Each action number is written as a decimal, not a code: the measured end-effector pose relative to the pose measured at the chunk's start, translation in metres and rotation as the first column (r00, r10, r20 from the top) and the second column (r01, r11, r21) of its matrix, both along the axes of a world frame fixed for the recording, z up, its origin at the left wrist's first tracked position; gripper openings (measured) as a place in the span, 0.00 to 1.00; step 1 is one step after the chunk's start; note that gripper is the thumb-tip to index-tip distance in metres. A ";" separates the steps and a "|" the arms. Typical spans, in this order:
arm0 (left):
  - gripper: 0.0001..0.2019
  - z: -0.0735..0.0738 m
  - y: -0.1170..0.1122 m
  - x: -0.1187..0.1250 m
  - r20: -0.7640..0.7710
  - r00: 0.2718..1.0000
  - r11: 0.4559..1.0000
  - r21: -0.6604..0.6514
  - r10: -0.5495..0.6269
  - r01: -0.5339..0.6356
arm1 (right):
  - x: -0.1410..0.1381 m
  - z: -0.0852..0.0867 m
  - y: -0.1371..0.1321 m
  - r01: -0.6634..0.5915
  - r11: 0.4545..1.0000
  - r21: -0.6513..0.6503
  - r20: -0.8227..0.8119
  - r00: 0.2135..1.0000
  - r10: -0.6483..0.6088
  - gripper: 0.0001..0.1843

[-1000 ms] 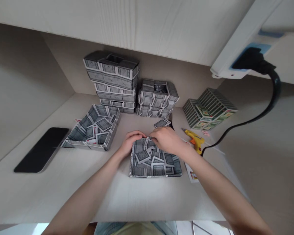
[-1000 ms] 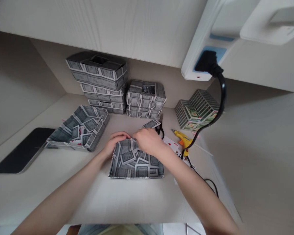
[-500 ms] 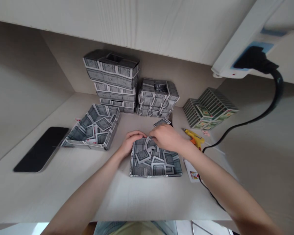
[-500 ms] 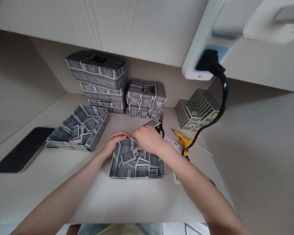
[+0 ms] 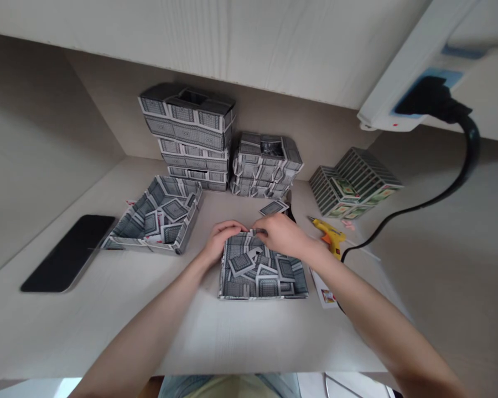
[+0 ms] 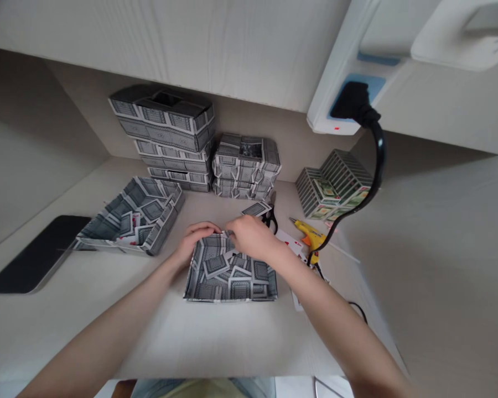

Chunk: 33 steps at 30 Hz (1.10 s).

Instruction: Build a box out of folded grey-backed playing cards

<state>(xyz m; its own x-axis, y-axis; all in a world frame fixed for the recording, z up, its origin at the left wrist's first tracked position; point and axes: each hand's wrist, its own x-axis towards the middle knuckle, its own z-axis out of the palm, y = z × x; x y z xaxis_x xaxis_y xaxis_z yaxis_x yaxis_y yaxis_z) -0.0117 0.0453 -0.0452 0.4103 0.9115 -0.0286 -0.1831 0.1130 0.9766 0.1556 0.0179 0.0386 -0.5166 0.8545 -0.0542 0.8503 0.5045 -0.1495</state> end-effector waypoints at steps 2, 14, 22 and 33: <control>0.08 -0.001 0.000 0.000 0.001 1.000 1.000 -0.001 0.000 0.000 | 0.002 -0.003 0.001 0.020 1.000 -0.015 -0.082 0.996 -0.021 0.08; 0.07 0.000 0.000 0.000 -0.006 1.000 1.000 0.018 0.024 -0.024 | -0.001 -0.015 -0.007 0.156 0.987 0.038 -0.187 0.971 -0.146 0.09; 0.08 0.003 0.000 0.000 -0.001 1.000 0.999 0.032 0.021 -0.021 | 0.008 -0.020 -0.016 0.106 0.991 0.082 -0.361 0.930 -0.070 0.13; 0.08 0.000 0.000 0.000 0.004 1.000 1.000 -0.002 0.007 -0.007 | 0.010 0.012 -0.012 0.022 0.999 -0.032 -0.021 1.000 -0.022 0.19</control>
<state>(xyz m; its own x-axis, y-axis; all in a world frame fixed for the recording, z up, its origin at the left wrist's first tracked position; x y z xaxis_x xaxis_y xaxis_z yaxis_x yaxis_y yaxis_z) -0.0118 0.0457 -0.0456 0.4039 0.9143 -0.0288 -0.1881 0.1138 0.9755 0.1658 0.0059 0.0502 -0.4991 0.8637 -0.0705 0.8576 0.4807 -0.1829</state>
